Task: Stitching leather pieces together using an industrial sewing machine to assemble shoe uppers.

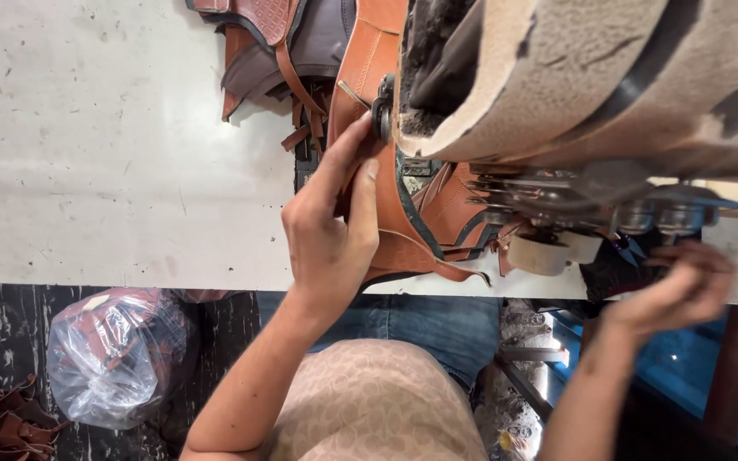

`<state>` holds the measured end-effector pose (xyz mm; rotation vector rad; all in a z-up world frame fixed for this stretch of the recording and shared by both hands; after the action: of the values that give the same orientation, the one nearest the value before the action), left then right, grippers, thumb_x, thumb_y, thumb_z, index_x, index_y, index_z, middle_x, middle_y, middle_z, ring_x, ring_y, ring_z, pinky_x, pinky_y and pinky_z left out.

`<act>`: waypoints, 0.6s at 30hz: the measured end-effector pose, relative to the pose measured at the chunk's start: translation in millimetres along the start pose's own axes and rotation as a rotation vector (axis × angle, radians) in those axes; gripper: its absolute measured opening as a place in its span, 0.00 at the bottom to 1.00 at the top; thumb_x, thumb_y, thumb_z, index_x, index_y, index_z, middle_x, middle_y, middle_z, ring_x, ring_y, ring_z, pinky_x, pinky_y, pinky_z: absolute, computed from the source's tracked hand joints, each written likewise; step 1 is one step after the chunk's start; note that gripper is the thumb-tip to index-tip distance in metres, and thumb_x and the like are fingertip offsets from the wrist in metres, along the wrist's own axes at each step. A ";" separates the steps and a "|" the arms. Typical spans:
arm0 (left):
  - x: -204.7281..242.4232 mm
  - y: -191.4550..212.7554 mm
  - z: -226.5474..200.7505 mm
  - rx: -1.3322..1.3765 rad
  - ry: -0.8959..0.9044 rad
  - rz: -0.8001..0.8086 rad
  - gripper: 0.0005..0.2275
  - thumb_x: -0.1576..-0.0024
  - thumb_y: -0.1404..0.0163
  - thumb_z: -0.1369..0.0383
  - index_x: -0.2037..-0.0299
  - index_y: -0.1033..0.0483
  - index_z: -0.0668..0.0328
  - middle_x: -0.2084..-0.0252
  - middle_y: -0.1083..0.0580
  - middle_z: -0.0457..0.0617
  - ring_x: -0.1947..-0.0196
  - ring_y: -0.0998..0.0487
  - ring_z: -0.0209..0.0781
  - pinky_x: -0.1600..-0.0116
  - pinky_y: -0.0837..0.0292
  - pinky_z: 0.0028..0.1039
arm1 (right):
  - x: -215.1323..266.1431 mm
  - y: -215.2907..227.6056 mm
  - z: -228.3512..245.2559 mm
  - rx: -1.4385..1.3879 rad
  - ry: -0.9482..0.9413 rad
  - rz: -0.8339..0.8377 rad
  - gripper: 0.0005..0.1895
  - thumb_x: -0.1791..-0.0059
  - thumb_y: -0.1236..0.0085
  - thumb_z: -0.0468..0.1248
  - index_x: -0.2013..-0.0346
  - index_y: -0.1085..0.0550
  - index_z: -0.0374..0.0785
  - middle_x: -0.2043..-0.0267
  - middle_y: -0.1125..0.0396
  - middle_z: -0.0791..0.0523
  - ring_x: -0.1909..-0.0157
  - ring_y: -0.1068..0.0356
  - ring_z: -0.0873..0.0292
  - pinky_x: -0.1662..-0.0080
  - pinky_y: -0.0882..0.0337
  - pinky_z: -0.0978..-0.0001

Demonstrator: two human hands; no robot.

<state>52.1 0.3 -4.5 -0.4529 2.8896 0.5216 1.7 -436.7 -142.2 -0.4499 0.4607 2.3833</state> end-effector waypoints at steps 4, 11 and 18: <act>-11.6 3.0 -7.0 -0.014 -0.051 0.000 0.15 0.32 0.50 0.79 0.34 0.28 0.63 0.43 0.20 0.56 0.44 0.16 0.40 0.40 0.20 0.27 | 50.1 -71.9 82.4 0.154 -0.013 0.153 0.12 0.40 0.49 0.40 0.56 0.25 0.33 0.60 0.33 0.52 0.65 0.39 0.63 0.61 0.39 0.75; 12.2 11.1 -11.7 0.005 -0.019 -0.003 0.08 0.35 0.45 0.74 0.48 0.24 0.63 0.54 0.21 0.51 0.56 0.17 0.38 0.51 0.20 0.24 | 53.2 -213.1 206.5 -0.283 -0.323 0.929 0.14 0.44 0.44 0.29 0.43 0.26 0.35 0.45 0.27 0.55 0.45 0.28 0.66 0.51 0.24 0.71; 39.5 34.5 5.1 -0.179 0.069 0.145 0.07 0.45 0.44 0.77 0.68 0.32 0.62 0.68 0.30 0.51 0.74 0.26 0.42 0.67 0.29 0.30 | 68.0 -240.8 215.8 -0.442 -0.387 0.851 0.10 0.43 0.42 0.26 0.47 0.23 0.29 0.51 0.25 0.55 0.51 0.26 0.68 0.46 0.25 0.78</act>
<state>4.3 22.6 -7.0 -0.2924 2.9700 0.8068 69.4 -132.7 -31.8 0.0700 -0.1009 3.3144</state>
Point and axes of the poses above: each hand's wrist, its own x-axis away from the middle knuckle, its own y-axis out of the back of the hand, z = x × y, the point moved 3 cm from there along -x, towards the middle knuckle
